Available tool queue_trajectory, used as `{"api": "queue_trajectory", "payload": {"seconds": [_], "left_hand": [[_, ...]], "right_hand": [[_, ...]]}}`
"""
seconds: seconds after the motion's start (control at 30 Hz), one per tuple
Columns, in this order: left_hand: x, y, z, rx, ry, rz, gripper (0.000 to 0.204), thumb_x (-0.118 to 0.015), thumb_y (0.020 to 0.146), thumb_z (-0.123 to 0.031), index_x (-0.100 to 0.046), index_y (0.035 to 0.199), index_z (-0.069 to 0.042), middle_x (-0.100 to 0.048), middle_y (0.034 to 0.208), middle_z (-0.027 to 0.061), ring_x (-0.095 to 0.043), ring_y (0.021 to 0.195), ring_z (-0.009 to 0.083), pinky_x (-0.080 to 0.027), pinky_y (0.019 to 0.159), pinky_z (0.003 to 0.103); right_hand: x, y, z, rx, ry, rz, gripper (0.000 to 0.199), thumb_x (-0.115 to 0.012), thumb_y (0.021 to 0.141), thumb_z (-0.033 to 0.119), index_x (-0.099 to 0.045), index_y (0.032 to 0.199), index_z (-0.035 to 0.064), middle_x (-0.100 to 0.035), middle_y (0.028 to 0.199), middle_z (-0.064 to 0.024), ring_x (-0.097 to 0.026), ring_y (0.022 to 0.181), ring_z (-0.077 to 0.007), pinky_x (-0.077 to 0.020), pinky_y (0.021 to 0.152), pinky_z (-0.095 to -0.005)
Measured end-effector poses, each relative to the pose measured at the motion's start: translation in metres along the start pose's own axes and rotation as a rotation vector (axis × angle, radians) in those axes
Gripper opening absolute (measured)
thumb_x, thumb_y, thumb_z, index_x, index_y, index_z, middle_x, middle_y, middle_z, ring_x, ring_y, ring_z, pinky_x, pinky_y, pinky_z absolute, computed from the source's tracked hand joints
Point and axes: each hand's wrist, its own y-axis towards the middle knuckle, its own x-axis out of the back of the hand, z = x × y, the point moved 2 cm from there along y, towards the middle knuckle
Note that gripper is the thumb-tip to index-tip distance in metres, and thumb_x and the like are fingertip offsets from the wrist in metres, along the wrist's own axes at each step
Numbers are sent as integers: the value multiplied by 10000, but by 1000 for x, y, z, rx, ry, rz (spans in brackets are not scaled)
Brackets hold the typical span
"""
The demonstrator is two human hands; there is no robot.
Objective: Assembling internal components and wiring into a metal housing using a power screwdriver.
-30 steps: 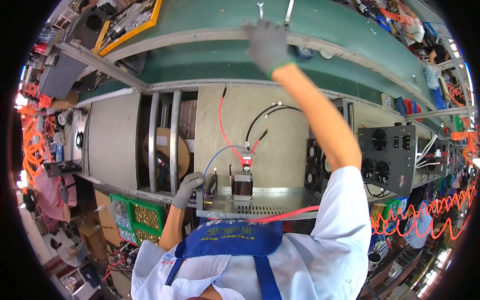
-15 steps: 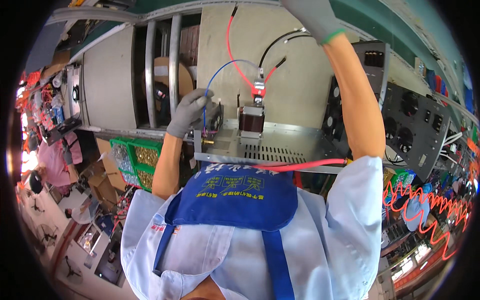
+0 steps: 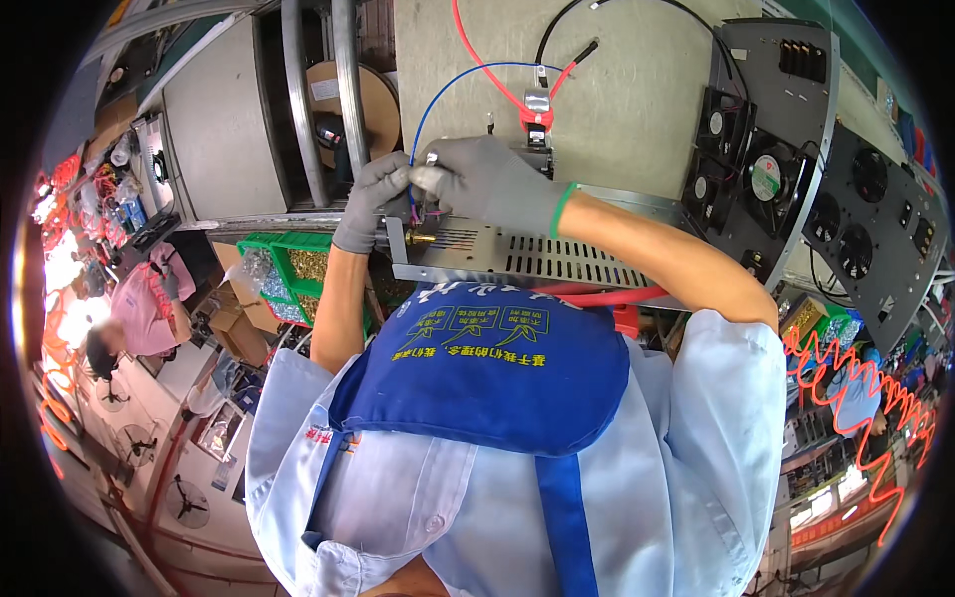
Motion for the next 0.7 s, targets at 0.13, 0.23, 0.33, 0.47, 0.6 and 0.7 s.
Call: {"api": "queue_trajectory", "payload": {"seconds": [0.13, 0.23, 0.33, 0.47, 0.6, 0.7], "left_hand": [[12, -1, 13, 106, 3, -67, 267, -622, 990, -290, -655, 1013, -27, -570, 762, -37, -475, 612, 26, -343, 510, 198], [7, -2, 8, 100, -28, -80, 244, -617, 994, -272, -649, 1014, -31, -541, 748, -56, -429, 572, 8, -302, 484, 189], [3, -3, 7, 47, -62, -80, 231, -619, 993, -266, -642, 997, -36, -538, 746, -57, -412, 556, 0, -280, 471, 184], [6, -6, 4, 116, -97, -82, 235, -621, 987, -265, -627, 966, -31, -559, 763, -19, -473, 612, 46, -351, 520, 210], [-7, -5, 7, 1, -220, -108, 258, -611, 987, -259, -608, 963, -3, -595, 779, 52, -536, 687, 128, -434, 618, 274], [-6, -5, 12, -32, -284, -104, 281, -609, 987, -265, -596, 967, 15, -608, 782, 88, -549, 705, 161, -451, 650, 300]], "right_hand": [[-21, 7, -13, 129, -144, -46, 250, -561, 998, 272, -623, 1034, 33, -657, 830, -180, -679, 730, -283, -524, 683, -399], [-26, 13, -12, 130, -144, -28, 283, -555, 998, 303, -619, 1035, 30, -665, 839, -214, -672, 786, -385, -518, 710, -462], [-29, 13, -9, 123, -132, -12, 295, -556, 995, 315, -619, 1039, 30, -666, 843, -231, -663, 799, -428, -516, 715, -491], [-28, 12, -2, 55, -149, -51, 283, -541, 1011, 281, -612, 1038, 8, -679, 825, -207, -694, 752, -369, -543, 690, -448], [-24, 21, -23, -336, 387, 31, 308, -491, 1050, 261, -599, 1070, -27, -680, 870, -134, -705, 751, -220, -583, 676, -337], [-26, 21, -31, -378, 442, 24, 314, -473, 1058, 247, -599, 1069, -40, -675, 862, -111, -704, 750, -192, -600, 677, -321]]}}
